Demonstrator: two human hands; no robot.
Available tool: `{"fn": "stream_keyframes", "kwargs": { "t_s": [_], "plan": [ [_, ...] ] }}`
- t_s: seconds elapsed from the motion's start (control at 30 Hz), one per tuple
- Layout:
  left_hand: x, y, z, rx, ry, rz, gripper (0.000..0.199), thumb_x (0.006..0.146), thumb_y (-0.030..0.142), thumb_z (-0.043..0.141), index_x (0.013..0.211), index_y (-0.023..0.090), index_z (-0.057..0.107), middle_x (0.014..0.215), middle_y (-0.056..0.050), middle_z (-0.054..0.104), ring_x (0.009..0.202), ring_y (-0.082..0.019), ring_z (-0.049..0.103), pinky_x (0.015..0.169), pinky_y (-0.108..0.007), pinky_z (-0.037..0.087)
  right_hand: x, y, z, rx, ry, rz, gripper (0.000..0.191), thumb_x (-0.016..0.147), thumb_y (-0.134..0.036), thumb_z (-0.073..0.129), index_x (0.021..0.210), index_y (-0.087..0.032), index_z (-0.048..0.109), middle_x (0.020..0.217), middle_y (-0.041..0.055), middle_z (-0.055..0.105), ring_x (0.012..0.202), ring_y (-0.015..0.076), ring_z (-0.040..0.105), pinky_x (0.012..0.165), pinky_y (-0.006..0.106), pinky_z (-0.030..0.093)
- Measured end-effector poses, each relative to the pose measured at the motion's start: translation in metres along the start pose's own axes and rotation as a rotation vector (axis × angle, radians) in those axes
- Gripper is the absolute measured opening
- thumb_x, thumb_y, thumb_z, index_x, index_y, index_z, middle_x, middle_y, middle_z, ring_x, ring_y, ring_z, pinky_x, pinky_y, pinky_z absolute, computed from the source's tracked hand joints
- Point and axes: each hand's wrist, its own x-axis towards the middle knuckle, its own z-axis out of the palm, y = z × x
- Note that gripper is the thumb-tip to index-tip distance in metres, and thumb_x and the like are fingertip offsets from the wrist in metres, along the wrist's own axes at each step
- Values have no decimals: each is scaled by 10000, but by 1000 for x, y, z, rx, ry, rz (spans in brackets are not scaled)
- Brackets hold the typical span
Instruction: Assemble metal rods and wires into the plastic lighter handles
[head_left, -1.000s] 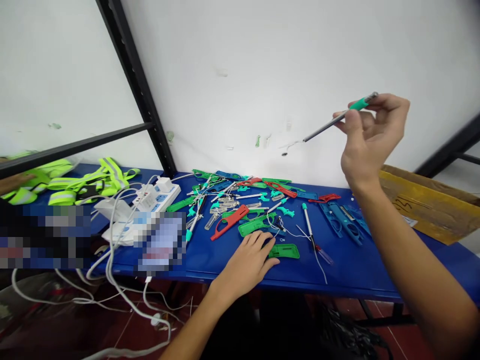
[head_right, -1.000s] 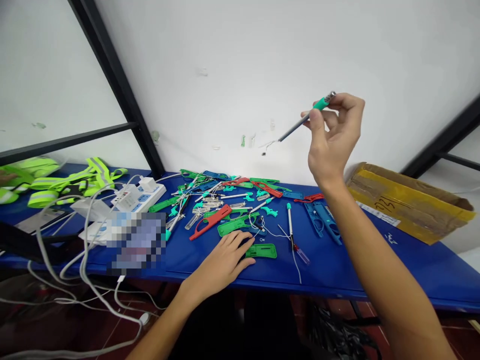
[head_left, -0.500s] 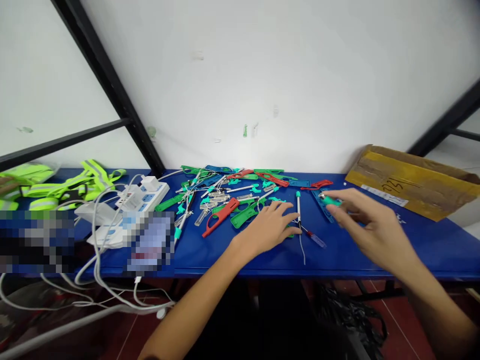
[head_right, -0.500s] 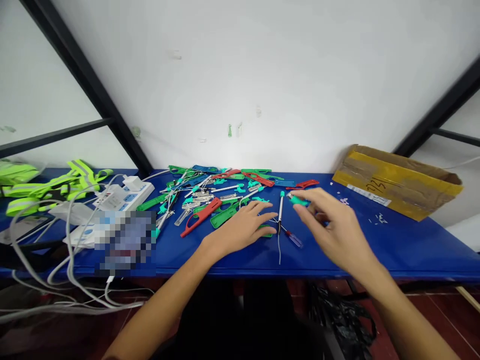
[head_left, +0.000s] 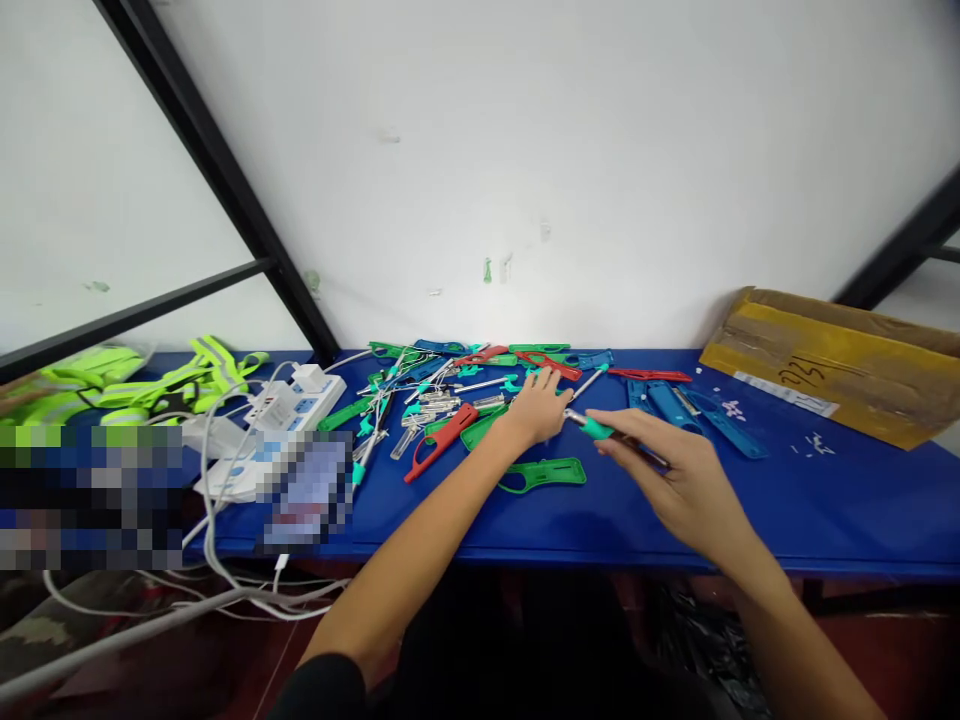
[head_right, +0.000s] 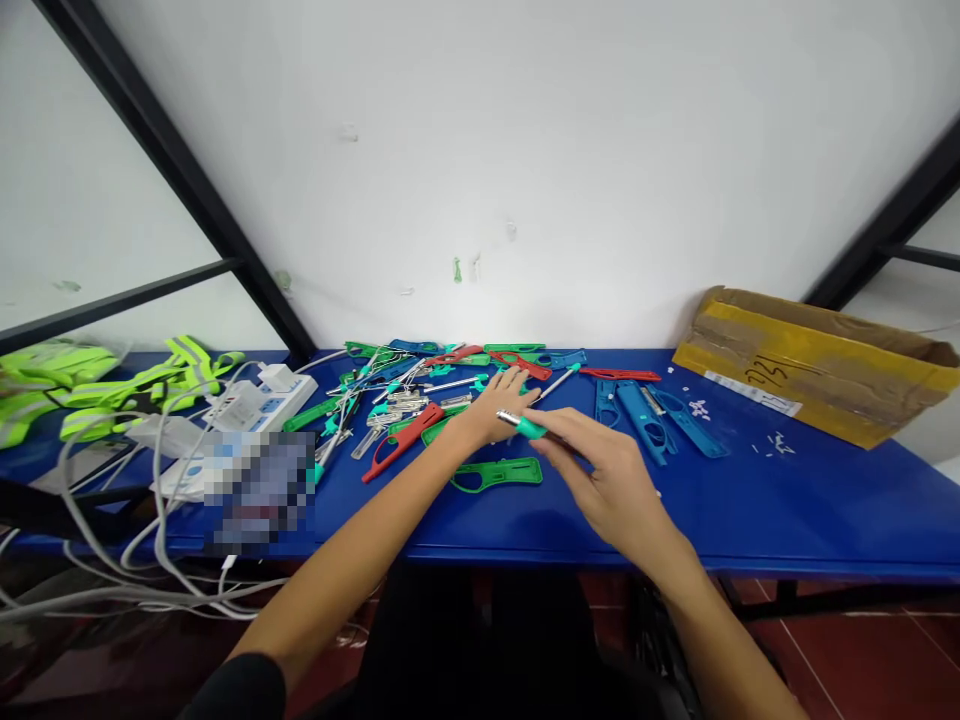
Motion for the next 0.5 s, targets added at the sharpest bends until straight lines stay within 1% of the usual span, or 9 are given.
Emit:
{"fn": "stream_keyframes", "kwargs": {
  "t_s": [0.03,0.1,0.2,0.27,0.3,0.33,0.37,0.4,0.5],
  "plan": [
    [-5,-4,-8,-28,32,-15,406,1046,189,683,1445,117,670,1691,-234,514,1644,-424,383,1339,-659,291,2,1,6,-1,-22,-15,313,1098,-283,620,1368,-352,762,1165,46,832,998,240,806,901,373,673],
    [-27,-9,-27,-97,109,-35,432,1078,244,641,1499,147,632,1709,-212,508,1654,-403,376,1343,-620,304,5,3,17,-3,-50,-34,296,1102,-279,609,1350,-334,761,1150,48,840,991,243,813,907,379,675],
    [-82,-6,-52,-220,240,-73,424,1194,308,377,1554,209,577,1629,-144,614,1531,-291,559,1291,-505,428,6,7,31,4,-72,-31,252,1094,-284,635,1321,-305,741,1090,40,845,912,226,819,856,351,681],
    [-120,1,-59,-328,303,-101,507,1225,338,198,1563,222,558,1507,-120,709,1356,-220,700,1166,-394,552,6,8,40,4,-117,-40,220,1097,-280,634,1295,-291,729,1096,36,847,910,215,824,845,329,680],
    [-136,4,-58,-496,357,-114,485,1228,382,251,1515,219,607,1447,-114,744,1299,-223,731,1133,-378,572,6,8,45,-3,-148,-60,210,1105,-276,620,1285,-288,726,1110,38,847,929,213,827,851,322,679],
    [-149,8,-55,-596,358,-110,426,1213,432,380,1477,233,649,1428,-98,754,1293,-232,733,1138,-373,569,6,8,50,-21,-178,-92,207,1115,-273,597,1278,-288,724,1119,39,847,950,212,828,857,320,678],
    [-158,10,-51,-629,331,-99,389,1171,458,530,1468,249,671,1432,-86,753,1310,-246,723,1146,-370,561,7,7,56,-46,-201,-125,215,1125,-273,572,1279,-291,721,1126,39,846,970,213,829,863,323,677],
    [-165,10,-45,-628,321,-81,395,1139,458,609,1475,262,679,1434,-81,748,1318,-254,715,1146,-370,556,7,5,63,-75,-213,-154,229,1133,-276,549,1291,-296,713,1137,39,845,984,216,830,866,329,676],
    [-173,0,-27,-626,372,-56,364,1159,410,567,1437,240,730,1221,-94,778,1080,-234,759,977,-347,607,7,5,81,-150,-188,-163,257,1143,-301,515,1352,-284,663,1139,56,846,936,232,837,805,348,677]
  ]
}}
